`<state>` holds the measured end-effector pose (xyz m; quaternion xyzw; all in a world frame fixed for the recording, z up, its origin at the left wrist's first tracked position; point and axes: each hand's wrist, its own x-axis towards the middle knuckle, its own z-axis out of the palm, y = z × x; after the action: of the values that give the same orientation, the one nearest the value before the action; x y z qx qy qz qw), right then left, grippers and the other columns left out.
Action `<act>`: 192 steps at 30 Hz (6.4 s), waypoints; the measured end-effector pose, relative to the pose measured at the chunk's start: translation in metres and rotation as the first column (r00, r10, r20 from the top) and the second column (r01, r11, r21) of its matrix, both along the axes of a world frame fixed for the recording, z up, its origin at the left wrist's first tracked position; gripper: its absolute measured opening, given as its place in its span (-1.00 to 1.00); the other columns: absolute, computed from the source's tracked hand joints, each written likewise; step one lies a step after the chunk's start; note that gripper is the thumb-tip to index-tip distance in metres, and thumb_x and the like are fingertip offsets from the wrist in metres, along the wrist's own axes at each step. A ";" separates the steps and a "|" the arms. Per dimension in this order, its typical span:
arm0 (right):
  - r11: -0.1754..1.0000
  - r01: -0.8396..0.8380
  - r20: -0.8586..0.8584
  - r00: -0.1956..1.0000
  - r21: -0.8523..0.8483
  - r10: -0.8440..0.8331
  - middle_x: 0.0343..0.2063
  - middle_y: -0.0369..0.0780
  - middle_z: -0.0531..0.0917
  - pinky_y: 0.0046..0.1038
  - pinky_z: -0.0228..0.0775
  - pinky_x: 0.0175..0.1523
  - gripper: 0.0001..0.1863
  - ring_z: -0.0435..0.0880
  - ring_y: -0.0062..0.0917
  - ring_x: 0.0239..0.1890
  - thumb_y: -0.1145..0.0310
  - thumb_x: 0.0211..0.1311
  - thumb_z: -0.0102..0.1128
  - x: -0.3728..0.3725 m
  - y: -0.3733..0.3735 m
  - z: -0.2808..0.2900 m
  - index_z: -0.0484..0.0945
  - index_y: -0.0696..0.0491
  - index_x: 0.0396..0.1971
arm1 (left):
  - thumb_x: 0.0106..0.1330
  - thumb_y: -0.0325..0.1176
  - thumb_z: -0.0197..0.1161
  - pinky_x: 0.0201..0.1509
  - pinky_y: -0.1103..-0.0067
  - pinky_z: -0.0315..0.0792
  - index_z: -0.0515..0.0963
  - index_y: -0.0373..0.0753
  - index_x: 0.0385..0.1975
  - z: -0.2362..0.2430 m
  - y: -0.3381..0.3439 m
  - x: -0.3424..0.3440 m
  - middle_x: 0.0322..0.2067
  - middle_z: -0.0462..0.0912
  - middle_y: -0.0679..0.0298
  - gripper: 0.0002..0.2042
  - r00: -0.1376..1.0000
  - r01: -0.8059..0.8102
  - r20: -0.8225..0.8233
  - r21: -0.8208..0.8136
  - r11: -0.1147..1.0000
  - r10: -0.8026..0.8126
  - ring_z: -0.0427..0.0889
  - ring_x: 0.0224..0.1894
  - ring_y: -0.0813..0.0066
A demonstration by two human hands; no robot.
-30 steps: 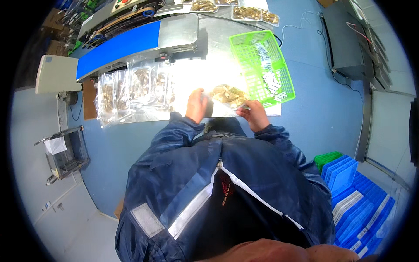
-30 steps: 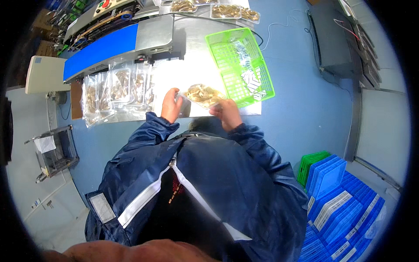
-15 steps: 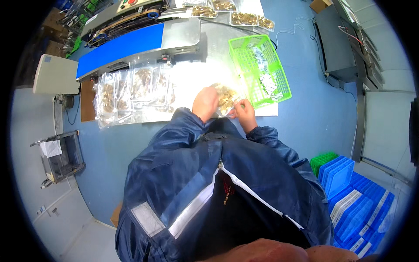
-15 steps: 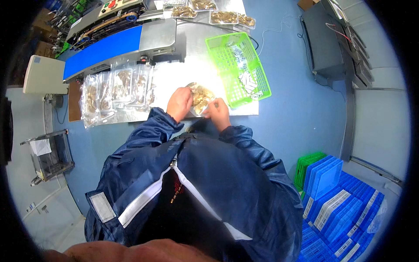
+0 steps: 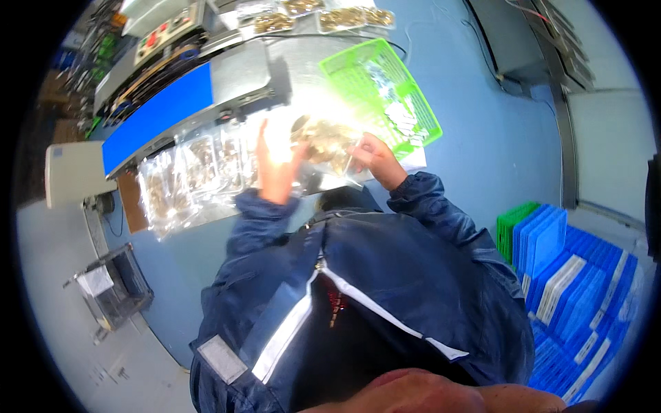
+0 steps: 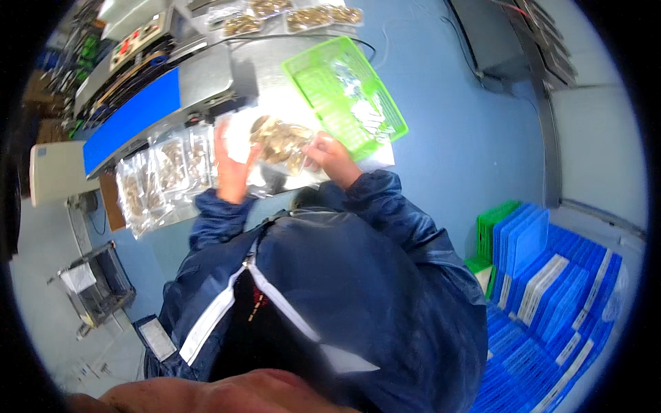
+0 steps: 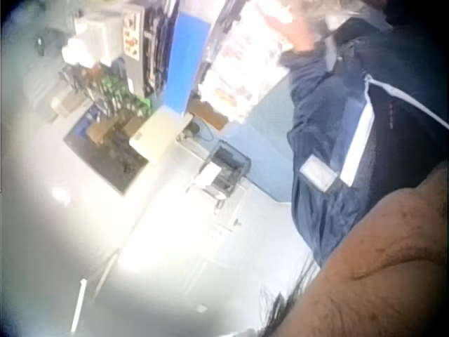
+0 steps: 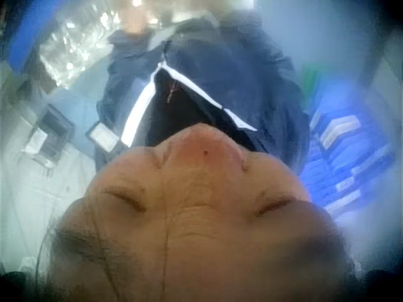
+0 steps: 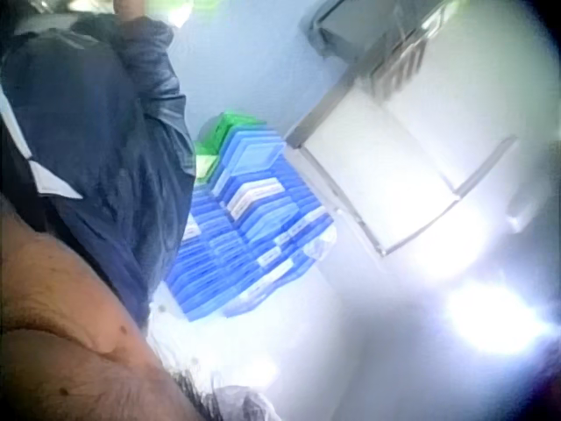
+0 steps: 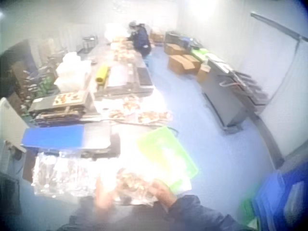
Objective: The person repeatedly picks small items from a green basket, places them into clear plastic bags, and sets the filled bags on a table. The person then walks to a shelf and retrieves a plastic bag.
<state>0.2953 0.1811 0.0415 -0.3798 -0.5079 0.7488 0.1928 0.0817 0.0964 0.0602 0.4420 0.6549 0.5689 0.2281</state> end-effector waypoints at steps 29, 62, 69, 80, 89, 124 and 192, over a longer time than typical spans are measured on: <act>0.520 -0.738 0.891 0.255 0.430 -0.375 -0.27 -0.04 0.57 -0.30 0.59 -0.30 -0.85 0.71 -0.23 -0.35 0.46 0.12 0.09 0.020 0.205 -0.111 0.66 0.10 -0.41 | 0.26 -0.35 0.30 0.26 0.48 0.25 0.43 -0.40 0.03 -0.101 -0.015 -0.049 -0.01 0.54 0.14 -0.60 0.427 -0.062 0.753 -0.528 0.847 0.501 0.47 0.11 0.36; 0.394 -0.412 0.385 0.911 0.821 0.151 -0.41 -0.08 0.62 -0.28 0.47 -0.24 -0.75 0.62 -0.14 -0.33 0.41 0.16 0.18 -0.073 0.048 0.089 0.52 0.13 -0.16 | 0.45 -0.23 0.03 0.28 0.27 0.36 0.23 -0.32 0.29 -0.030 -0.084 -0.042 0.23 0.39 0.06 -0.52 -0.075 0.071 0.994 0.089 0.993 -0.084 0.46 0.21 0.17; 0.861 -0.200 0.237 0.967 0.467 0.095 -0.48 -0.16 0.67 -0.47 0.46 -0.31 -0.83 0.64 -0.49 -0.48 0.46 0.22 0.06 -0.119 0.078 0.034 0.59 0.14 -0.24 | 0.43 -0.25 0.03 0.28 0.22 0.37 0.24 -0.33 0.26 -0.058 -0.138 -0.078 0.19 0.42 0.02 -0.53 0.071 -0.208 0.989 -0.111 0.972 0.129 0.47 0.19 0.14; 0.620 -0.703 0.838 0.530 0.349 0.130 -0.31 0.04 0.64 -0.21 0.45 -0.07 -0.52 0.64 -0.10 -0.20 0.09 0.02 0.34 -0.145 0.082 -0.159 0.48 0.13 -0.18 | 0.20 -0.42 0.32 0.08 0.39 0.32 0.16 -0.25 0.24 -0.118 -0.170 -0.214 0.07 0.37 0.17 -0.38 0.331 -0.678 0.655 -0.335 0.654 0.679 0.42 0.02 0.34; 0.494 -0.602 0.675 0.737 0.628 0.040 -0.41 0.03 0.63 -0.04 0.40 -0.19 -0.76 0.59 0.00 -0.27 0.26 0.22 0.01 -0.105 0.070 -0.043 0.58 0.10 -0.40 | 0.28 -0.43 0.21 0.18 0.43 0.32 0.17 -0.33 0.27 -0.036 -0.102 -0.080 0.14 0.36 0.09 -0.43 0.943 -0.277 0.079 -0.350 0.895 0.323 0.38 0.15 0.30; 0.795 -0.312 0.076 0.944 0.521 0.320 -0.55 -0.08 0.63 -0.31 0.43 -0.41 -0.88 0.65 -0.15 -0.49 0.44 0.26 0.12 -0.137 0.105 0.004 0.41 0.11 -0.26 | 0.31 -0.36 0.14 -0.10 0.32 0.51 0.34 -0.13 -0.10 0.003 0.061 -0.019 -0.06 0.50 0.25 -0.78 0.561 -0.085 0.627 -0.605 0.792 0.540 0.54 -0.06 0.40; 0.991 0.129 0.143 0.982 -0.014 -0.126 -0.52 -0.19 0.56 -0.55 0.47 -0.46 -0.80 0.59 -0.57 -0.54 0.34 0.40 -0.04 0.023 -0.070 -0.050 0.42 0.19 -0.23 | 0.16 -0.46 0.18 -0.15 0.20 0.45 0.38 -0.34 -0.17 -0.119 -0.066 0.032 -0.30 0.58 -0.11 -0.75 0.992 -0.061 -0.129 -0.527 0.848 -0.008 0.57 -0.27 -0.14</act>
<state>0.3187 0.1114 -0.0090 -0.4663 -0.4860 0.7118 0.1992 0.1134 0.0301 -0.0593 0.3880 0.8055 0.3403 0.2914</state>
